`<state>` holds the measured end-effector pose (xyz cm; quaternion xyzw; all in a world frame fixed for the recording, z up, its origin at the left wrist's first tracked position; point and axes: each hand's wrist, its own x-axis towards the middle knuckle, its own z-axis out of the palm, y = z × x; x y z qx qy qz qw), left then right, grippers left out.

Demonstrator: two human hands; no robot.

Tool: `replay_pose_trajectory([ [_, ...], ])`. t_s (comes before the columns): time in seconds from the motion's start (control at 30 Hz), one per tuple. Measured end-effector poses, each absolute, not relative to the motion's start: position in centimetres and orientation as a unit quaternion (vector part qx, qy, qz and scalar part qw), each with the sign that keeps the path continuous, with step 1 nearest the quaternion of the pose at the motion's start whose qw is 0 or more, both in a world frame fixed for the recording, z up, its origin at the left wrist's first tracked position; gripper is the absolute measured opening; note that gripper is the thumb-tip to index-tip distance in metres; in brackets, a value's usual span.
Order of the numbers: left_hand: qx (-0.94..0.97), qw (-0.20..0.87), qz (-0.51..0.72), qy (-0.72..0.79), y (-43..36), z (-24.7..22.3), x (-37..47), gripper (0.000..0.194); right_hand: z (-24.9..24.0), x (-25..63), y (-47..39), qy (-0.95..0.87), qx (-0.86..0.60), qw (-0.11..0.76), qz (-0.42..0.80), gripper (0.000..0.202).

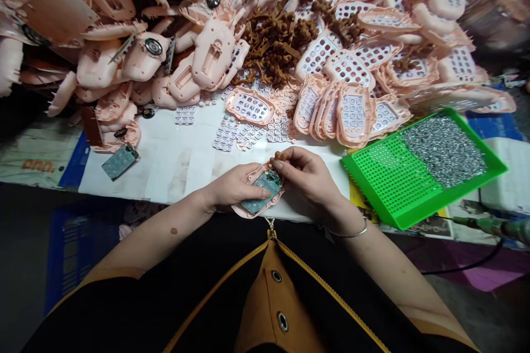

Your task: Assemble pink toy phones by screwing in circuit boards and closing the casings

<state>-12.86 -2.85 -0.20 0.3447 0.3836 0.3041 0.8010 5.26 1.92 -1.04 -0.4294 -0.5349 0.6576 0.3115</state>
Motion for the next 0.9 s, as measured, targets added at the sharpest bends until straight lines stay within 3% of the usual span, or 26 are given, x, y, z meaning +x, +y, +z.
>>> replay_pose_trajectory([
  [0.23,0.277,0.813,0.341,0.382,-2.9,-0.4,-13.0,0.042,-1.5,7.0,2.0,-0.473,-0.401,0.323,0.715,0.040],
  [0.47,0.298,0.795,0.326,0.416,-3.0,-0.3,-13.1,0.040,-2.3,7.0,1.2,-0.526,-0.384,0.318,0.689,0.034],
  [0.77,0.298,0.805,0.350,0.374,-3.1,-0.4,-13.0,0.044,-2.1,6.0,2.0,-0.523,-0.362,0.325,0.700,0.046],
  [0.9,0.251,0.801,0.399,0.369,-3.4,-0.4,-13.7,0.042,0.0,7.6,1.4,-0.570,-0.392,0.393,0.606,0.052],
])
